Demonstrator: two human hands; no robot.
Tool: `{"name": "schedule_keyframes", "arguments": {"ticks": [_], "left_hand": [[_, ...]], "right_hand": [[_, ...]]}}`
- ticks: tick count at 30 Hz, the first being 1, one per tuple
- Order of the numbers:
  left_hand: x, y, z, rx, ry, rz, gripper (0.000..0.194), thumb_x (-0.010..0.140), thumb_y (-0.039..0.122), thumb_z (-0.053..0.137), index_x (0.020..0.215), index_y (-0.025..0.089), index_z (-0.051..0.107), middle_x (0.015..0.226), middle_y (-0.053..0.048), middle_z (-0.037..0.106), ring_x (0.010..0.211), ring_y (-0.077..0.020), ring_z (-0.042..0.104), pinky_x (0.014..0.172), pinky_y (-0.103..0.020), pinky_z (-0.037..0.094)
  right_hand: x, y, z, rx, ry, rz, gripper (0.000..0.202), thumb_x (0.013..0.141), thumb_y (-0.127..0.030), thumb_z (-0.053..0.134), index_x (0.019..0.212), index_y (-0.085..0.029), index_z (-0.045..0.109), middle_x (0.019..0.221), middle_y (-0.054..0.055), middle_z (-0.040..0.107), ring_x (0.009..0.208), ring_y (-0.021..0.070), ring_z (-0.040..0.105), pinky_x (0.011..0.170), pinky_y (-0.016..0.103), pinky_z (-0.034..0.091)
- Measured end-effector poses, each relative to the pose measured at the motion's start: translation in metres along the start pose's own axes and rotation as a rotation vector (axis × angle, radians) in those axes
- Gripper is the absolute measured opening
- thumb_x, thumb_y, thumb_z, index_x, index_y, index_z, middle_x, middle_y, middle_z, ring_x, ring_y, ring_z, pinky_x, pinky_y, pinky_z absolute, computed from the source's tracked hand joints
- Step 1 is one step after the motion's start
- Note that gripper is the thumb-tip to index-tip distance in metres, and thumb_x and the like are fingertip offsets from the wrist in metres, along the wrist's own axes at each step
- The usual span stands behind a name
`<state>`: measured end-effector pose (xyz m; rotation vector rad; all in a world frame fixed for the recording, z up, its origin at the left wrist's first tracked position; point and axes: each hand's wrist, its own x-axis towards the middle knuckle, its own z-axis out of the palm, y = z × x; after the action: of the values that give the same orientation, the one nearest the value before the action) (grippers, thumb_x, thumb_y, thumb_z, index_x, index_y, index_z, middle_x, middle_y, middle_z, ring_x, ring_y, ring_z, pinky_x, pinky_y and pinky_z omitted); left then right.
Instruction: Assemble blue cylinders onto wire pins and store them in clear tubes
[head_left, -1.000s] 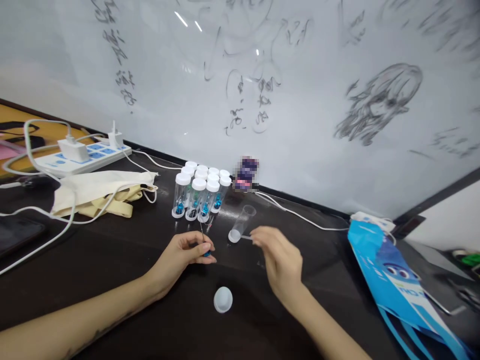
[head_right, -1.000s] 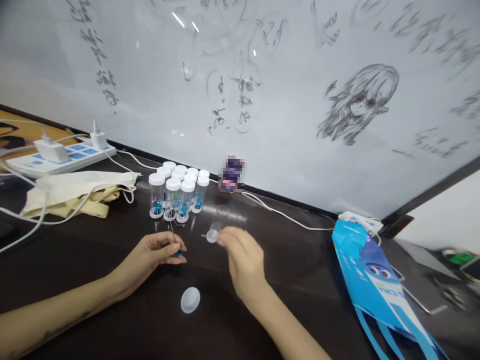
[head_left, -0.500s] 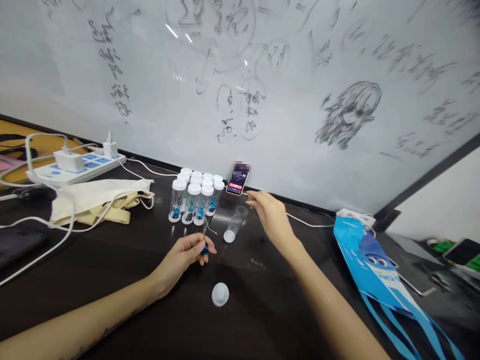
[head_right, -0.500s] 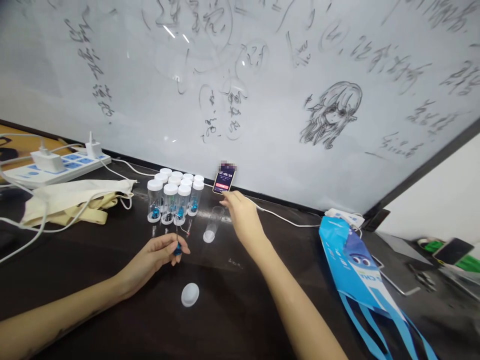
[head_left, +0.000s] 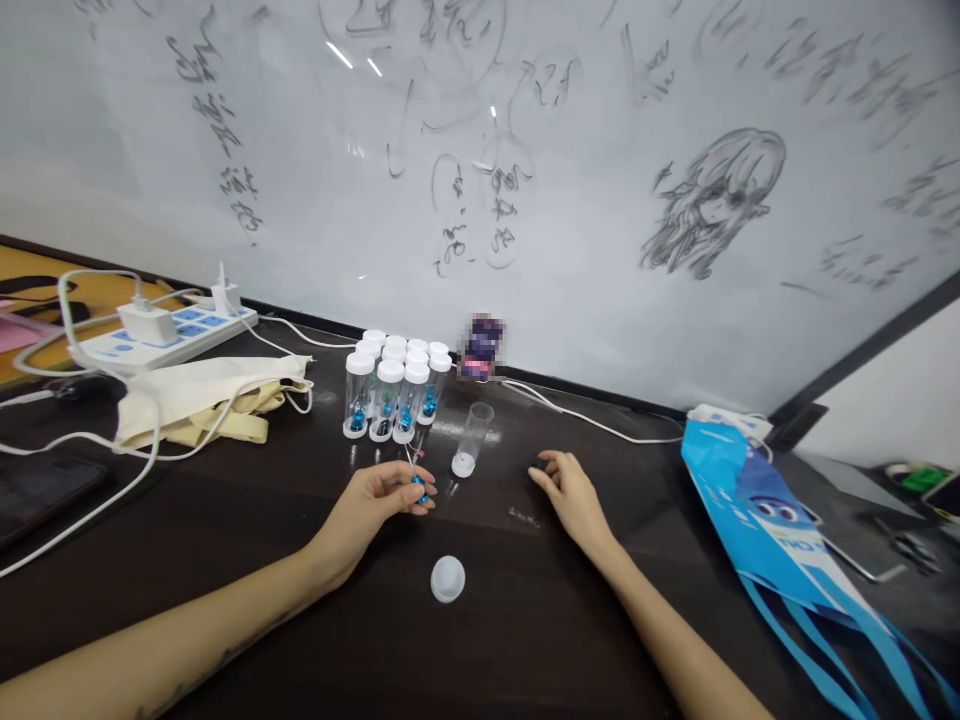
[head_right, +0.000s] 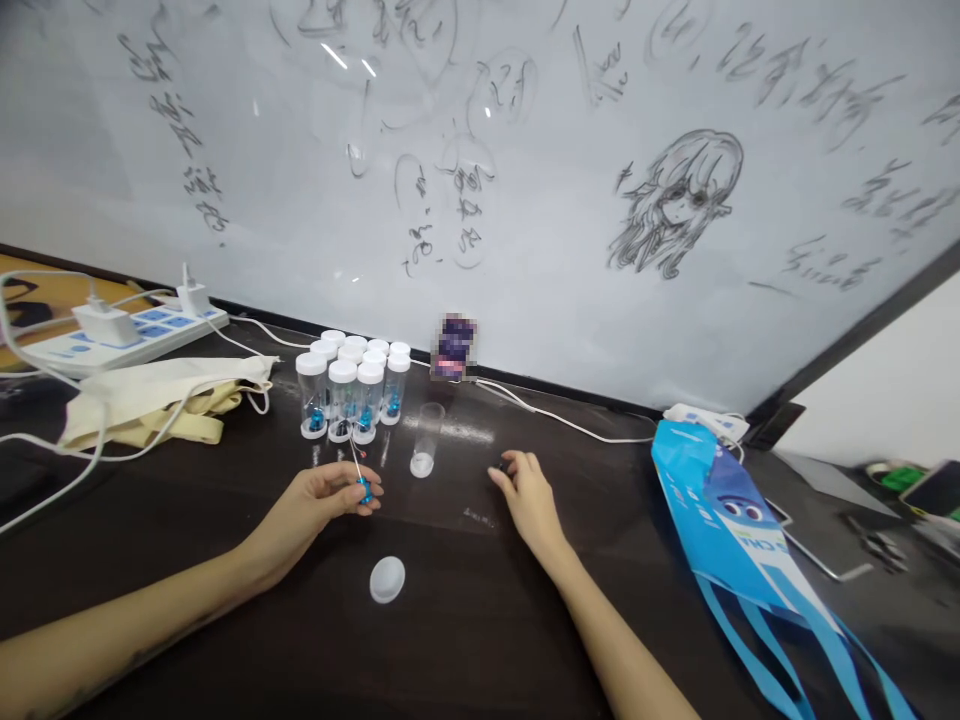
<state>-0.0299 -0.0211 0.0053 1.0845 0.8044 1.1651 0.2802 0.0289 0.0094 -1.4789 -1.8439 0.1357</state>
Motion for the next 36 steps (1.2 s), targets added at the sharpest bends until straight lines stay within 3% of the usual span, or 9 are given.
{"name": "schedule_keyframes", "arguments": {"ticks": [6, 12, 18, 22, 26, 29, 36], "left_hand": [[-0.004, -0.003, 0.015, -0.031, -0.013, 0.006, 0.007, 0.078, 0.021, 0.074, 0.084, 0.018, 0.075, 0.085, -0.003, 0.075, 0.065, -0.0104, 0.055, 0.065, -0.022, 0.044], [0.008, -0.008, 0.031, -0.136, -0.033, -0.062, 0.017, 0.067, 0.015, 0.082, 0.081, 0.019, 0.073, 0.077, -0.001, 0.074, 0.075, -0.0143, 0.065, 0.077, -0.026, 0.048], [0.017, -0.012, 0.033, -0.192, -0.108, -0.104, 0.015, 0.069, 0.022, 0.083, 0.078, 0.018, 0.072, 0.085, -0.002, 0.074, 0.078, -0.0150, 0.067, 0.081, -0.029, 0.052], [0.014, -0.011, 0.032, -0.202, -0.148, -0.134, 0.015, 0.067, 0.019, 0.083, 0.077, 0.016, 0.072, 0.080, -0.003, 0.073, 0.072, -0.0149, 0.067, 0.077, -0.028, 0.053], [0.015, -0.012, 0.033, -0.201, -0.144, -0.137, 0.015, 0.067, 0.016, 0.083, 0.078, 0.016, 0.074, 0.081, -0.003, 0.074, 0.076, -0.0164, 0.068, 0.080, -0.029, 0.053], [0.017, -0.015, 0.033, -0.191, -0.123, -0.153, 0.015, 0.067, 0.017, 0.083, 0.080, 0.018, 0.076, 0.081, -0.002, 0.074, 0.078, -0.0169, 0.068, 0.083, -0.030, 0.053], [0.019, -0.015, 0.033, -0.201, -0.068, -0.188, 0.017, 0.066, 0.016, 0.084, 0.082, 0.018, 0.078, 0.080, -0.002, 0.078, 0.076, -0.0159, 0.070, 0.081, -0.027, 0.053]], "right_hand": [[0.000, 0.016, 0.013, 0.189, -0.022, 0.075, 0.017, 0.082, -0.035, 0.061, 0.074, -0.019, 0.059, 0.073, 0.002, 0.061, 0.064, 0.0188, 0.058, 0.063, 0.031, 0.047], [0.000, 0.005, 0.018, 0.439, 0.075, 0.128, 0.021, 0.088, -0.040, 0.052, 0.082, -0.020, 0.046, 0.099, 0.011, 0.067, 0.077, 0.0193, 0.067, 0.069, 0.032, 0.052], [-0.009, -0.027, 0.030, 0.558, 0.061, 0.123, 0.019, 0.088, -0.035, 0.058, 0.085, -0.017, 0.062, 0.071, 0.003, 0.065, 0.063, 0.0158, 0.061, 0.064, 0.028, 0.049], [-0.018, -0.048, 0.035, 0.622, 0.027, 0.104, 0.022, 0.090, -0.031, 0.055, 0.087, -0.016, 0.070, 0.078, 0.004, 0.065, 0.062, 0.0140, 0.061, 0.064, 0.027, 0.050], [-0.026, -0.063, 0.039, 0.702, -0.016, 0.109, 0.019, 0.085, -0.026, 0.062, 0.101, -0.017, 0.068, 0.082, 0.002, 0.063, 0.058, 0.0125, 0.061, 0.054, 0.023, 0.049], [-0.029, -0.068, 0.039, 0.744, -0.064, 0.097, 0.012, 0.082, -0.024, 0.067, 0.090, -0.017, 0.071, 0.080, 0.001, 0.062, 0.056, 0.0115, 0.060, 0.051, 0.022, 0.048], [-0.031, -0.068, 0.035, 0.830, -0.142, 0.067, 0.016, 0.089, -0.023, 0.061, 0.101, -0.022, 0.072, 0.100, 0.004, 0.060, 0.072, 0.0138, 0.066, 0.068, 0.027, 0.056]]}}
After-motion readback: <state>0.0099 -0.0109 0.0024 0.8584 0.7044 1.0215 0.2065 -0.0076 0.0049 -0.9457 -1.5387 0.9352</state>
